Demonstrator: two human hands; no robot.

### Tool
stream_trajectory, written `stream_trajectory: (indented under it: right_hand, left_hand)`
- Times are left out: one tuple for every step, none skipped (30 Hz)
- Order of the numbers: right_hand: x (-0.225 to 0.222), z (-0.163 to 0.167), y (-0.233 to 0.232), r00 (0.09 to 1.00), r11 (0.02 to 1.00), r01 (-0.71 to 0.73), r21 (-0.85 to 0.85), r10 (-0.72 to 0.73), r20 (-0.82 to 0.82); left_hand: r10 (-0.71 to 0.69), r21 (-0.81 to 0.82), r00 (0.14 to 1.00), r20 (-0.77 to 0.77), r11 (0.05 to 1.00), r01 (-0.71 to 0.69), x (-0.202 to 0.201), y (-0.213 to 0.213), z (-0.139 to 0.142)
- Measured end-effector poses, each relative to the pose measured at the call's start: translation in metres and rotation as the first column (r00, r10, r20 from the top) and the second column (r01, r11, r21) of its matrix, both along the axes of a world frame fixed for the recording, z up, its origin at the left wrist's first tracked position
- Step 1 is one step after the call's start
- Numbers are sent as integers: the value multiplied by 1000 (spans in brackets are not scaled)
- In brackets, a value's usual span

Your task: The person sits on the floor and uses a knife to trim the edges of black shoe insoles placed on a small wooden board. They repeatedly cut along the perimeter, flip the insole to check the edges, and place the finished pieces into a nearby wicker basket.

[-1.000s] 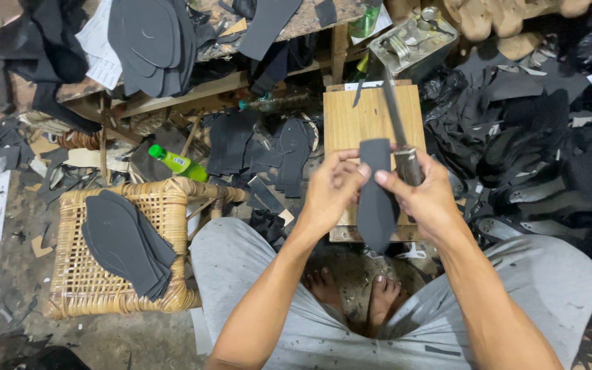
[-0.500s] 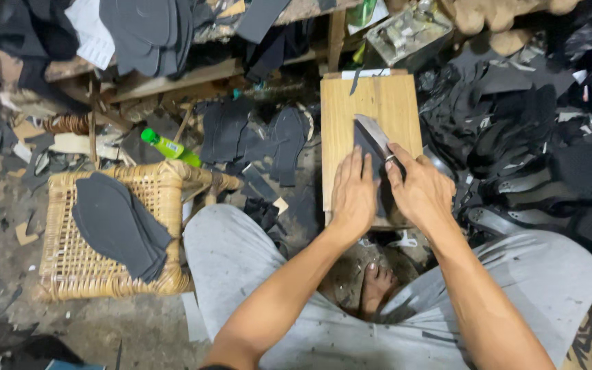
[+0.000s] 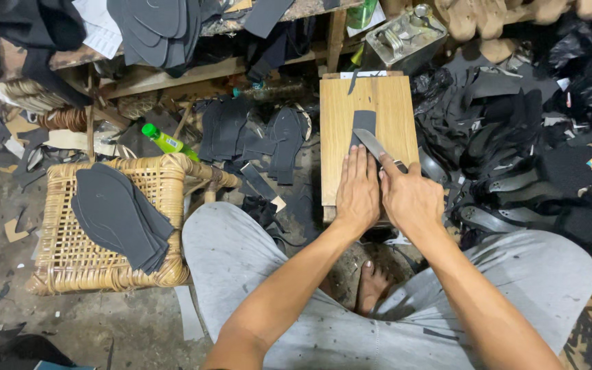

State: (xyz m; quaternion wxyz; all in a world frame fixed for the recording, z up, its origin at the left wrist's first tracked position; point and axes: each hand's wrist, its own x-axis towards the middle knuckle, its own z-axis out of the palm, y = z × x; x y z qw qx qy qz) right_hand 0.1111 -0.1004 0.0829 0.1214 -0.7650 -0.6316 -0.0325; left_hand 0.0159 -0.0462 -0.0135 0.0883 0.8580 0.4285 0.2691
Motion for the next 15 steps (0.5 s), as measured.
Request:
stream_trajectory:
  right_hand:
    - [-1,1,0,1000,1000,-1,-21,1,7]
    - [-3,1,0,1000,1000,5,-31,-5,14]
    - [-4,1,1,1000,999,15,-41,-14,22]
    - [-5,0,2,999,998,23,-55,-21,28]
    - [-6,-1,4,999,998,21,-57,-19,39]
    - [-6,-2,7,999,998,20,-58,-17,49]
    - [-7,-3,10,998,998,20,-55,-17,61]
    - [-7,-5,13,998,999,22,-50,-18,67]
    - [-6,-5,17,997,999,20,-43,-17,73]
    - [-6,-5,19,997,999,19,-41,-15,75]
    - [-6,-5,21,997,999,-1,-43,4,72]
    - [-5,-4,22,997,999,-16,-42,19,70]
    - [-4,-1,22,997,999,-24,-37,26,70]
    - [-5,1,20,997,997,-4,-77,9,71]
    - [-6,3,16,997,994,11,-113,-3,71]
  left_hand:
    - [10,15,998,-66,1000,-9,1,0,-2]
    - [20,30,991,-133,999,-16,2,0,-4]
    - [13,42,992,-129,999,-7,2,0,-6]
    - [6,50,992,-127,999,0,2,-1,-7]
    - [1,58,992,-127,998,6,2,-1,-8]
    - [2,55,993,-115,998,4,1,-3,-8]
    - [3,56,995,-103,998,2,0,-4,-7]
    - [6,62,996,-89,998,-1,-1,-3,-6]
    - [-18,49,992,-122,999,24,-1,-2,-4]
    - [-42,31,987,-157,998,48,-3,-2,-2]
    - [-67,7,979,-191,998,70,-4,-2,-1]
    - [-59,4,979,-197,998,61,-4,-2,1]
    - [-58,6,978,-202,998,60,-4,-1,3]
    - [-56,5,977,-205,998,58,-3,-1,4]
    - [-44,-1,979,-198,999,44,-2,-2,4]
